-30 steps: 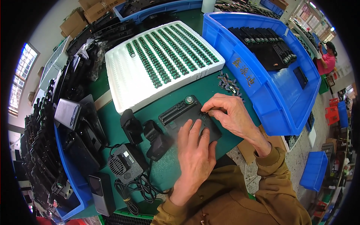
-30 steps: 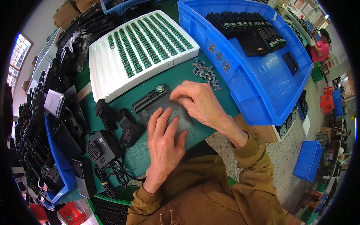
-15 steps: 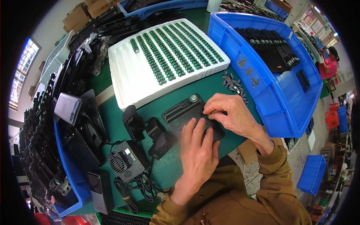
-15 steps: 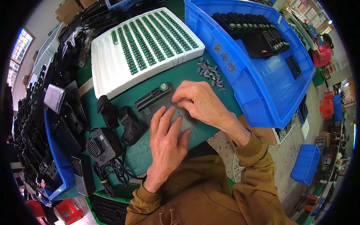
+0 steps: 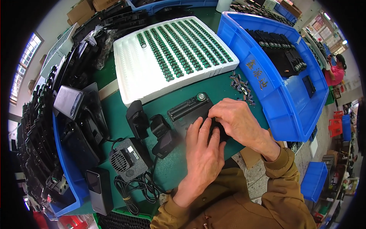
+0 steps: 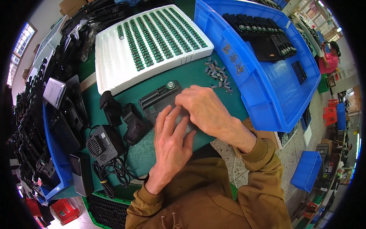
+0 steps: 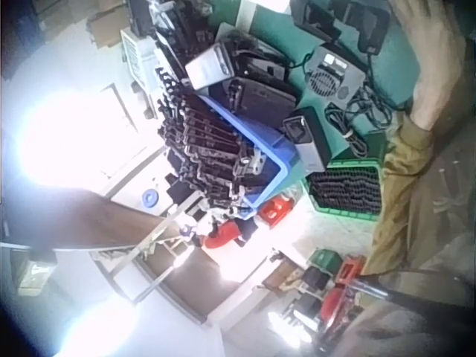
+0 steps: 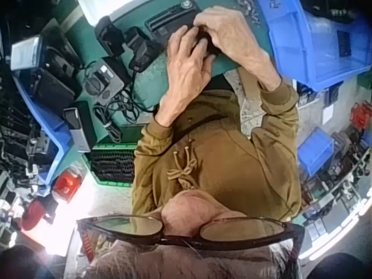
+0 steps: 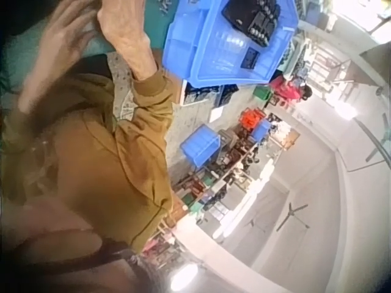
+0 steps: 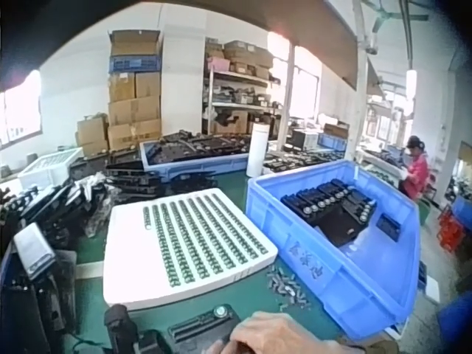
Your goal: The person assembles small electronic components into plastic housings by hand, taking the components from a foam tray and the housings from a storage crate on a factory workbench.
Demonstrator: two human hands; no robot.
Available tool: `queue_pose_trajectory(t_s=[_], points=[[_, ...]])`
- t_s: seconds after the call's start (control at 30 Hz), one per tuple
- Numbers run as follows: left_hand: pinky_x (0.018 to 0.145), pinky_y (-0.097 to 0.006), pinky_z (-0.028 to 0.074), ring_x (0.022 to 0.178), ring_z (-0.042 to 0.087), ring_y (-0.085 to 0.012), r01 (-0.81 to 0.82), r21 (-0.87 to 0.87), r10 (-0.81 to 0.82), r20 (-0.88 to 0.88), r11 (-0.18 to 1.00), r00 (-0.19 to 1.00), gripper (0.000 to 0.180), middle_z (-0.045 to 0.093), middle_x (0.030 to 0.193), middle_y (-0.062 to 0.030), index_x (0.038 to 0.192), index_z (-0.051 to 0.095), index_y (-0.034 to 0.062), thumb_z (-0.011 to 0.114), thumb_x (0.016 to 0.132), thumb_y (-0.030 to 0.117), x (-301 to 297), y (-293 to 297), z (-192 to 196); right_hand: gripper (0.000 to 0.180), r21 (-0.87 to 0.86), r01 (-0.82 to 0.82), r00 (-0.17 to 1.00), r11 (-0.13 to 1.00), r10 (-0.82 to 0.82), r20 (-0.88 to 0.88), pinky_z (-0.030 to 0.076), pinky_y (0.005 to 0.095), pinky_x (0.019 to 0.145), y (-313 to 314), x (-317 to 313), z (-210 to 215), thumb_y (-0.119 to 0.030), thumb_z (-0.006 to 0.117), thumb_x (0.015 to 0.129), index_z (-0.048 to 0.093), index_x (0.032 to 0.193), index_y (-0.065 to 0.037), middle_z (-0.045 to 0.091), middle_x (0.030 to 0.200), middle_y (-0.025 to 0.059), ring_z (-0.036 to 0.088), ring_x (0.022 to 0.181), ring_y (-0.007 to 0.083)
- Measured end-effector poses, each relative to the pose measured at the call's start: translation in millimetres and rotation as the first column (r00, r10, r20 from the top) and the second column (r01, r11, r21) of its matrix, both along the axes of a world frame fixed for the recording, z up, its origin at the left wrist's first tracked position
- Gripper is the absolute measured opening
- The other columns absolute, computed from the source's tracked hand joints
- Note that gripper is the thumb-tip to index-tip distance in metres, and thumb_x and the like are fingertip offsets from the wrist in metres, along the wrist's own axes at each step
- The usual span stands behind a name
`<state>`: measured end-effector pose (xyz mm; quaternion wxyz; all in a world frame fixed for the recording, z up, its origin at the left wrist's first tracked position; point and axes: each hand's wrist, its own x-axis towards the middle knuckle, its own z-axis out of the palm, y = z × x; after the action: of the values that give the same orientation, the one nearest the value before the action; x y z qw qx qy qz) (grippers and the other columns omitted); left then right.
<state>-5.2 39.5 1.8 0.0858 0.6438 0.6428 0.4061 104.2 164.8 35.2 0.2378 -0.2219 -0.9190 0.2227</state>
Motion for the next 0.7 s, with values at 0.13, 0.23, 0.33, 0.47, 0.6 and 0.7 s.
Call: queue_pose_trajectory(t_s=[0.13,0.23,0.33,0.47,0.6,0.7], points=[[0.102,-0.048,0.044,0.128,0.047,-0.0401,-0.008,0.007,0.008,0.011,1.000,1.000,0.043,0.055,0.132,-0.0171,0.112,0.068,0.0010,0.077,0.071,0.003,0,-1,-3,0.014,0.061,-0.046,0.993,0.997,0.039,0.107,0.045,0.0466,0.062,-5,-6,7,-0.009,0.062,0.070,0.055,0.078,0.001,0.057,0.077,0.0171,0.057,0.076,0.0384],[0.103,-0.048,0.044,0.128,0.047,-0.0402,-0.003,0.000,0.003,0.014,1.000,1.000,0.042,0.055,0.132,-0.0171,0.112,0.068,0.0007,0.077,0.071,0.003,1,0,-2,0.016,0.087,-0.035,0.998,0.996,0.030,0.060,0.045,0.0476,0.062,-5,-5,5,-0.010,0.062,0.070,0.055,0.079,0.002,0.056,0.078,0.0174,0.057,0.078,0.0394],[0.103,-0.049,0.044,0.127,0.047,-0.0408,-0.008,0.015,0.007,0.010,1.000,1.000,0.041,0.055,0.132,-0.0174,0.110,0.068,-0.0003,0.076,0.071,0.003,0,-1,-3,0.013,0.001,-0.017,0.997,1.000,0.017,0.069,0.046,0.0467,0.063,-7,-3,12,-0.007,0.062,0.072,0.057,0.080,0.002,0.057,0.078,0.0171,0.057,0.077,0.0402],[0.103,-0.049,0.044,0.127,0.048,-0.0414,-0.003,0.018,0.003,0.002,1.000,1.000,0.039,0.056,0.131,-0.0179,0.109,0.068,-0.0018,0.076,0.071,0.003,0,-1,0,0.011,-0.050,0.079,0.994,0.996,-0.075,0.078,0.047,0.0455,0.065,1,1,20,-0.002,0.062,0.074,0.060,0.084,0.002,0.059,0.080,0.0165,0.060,0.076,0.0400],[0.102,-0.050,0.045,0.126,0.048,-0.0420,0.001,0.031,-0.001,0.000,1.000,1.000,0.038,0.056,0.130,-0.0189,0.107,0.067,-0.0030,0.077,0.070,0.002,-2,-2,0,0.020,0.026,0.146,0.989,0.989,-0.147,0.030,0.050,0.0450,0.071,18,-8,14,0.003,0.065,0.074,0.065,0.094,0.002,0.065,0.089,0.0155,0.063,0.082,0.0387],[0.101,-0.050,0.045,0.126,0.049,-0.0425,0.004,0.042,-0.005,0.005,0.999,1.000,0.040,0.056,0.130,-0.0192,0.108,0.066,-0.0030,0.077,0.069,0.000,-1,-1,0,0.034,-0.019,0.127,0.992,0.992,-0.127,0.021,0.052,0.0394,0.074,24,-16,5,0.006,0.068,0.075,0.065,0.108,-0.001,0.067,0.102,0.0147,0.066,0.087,0.0343]])
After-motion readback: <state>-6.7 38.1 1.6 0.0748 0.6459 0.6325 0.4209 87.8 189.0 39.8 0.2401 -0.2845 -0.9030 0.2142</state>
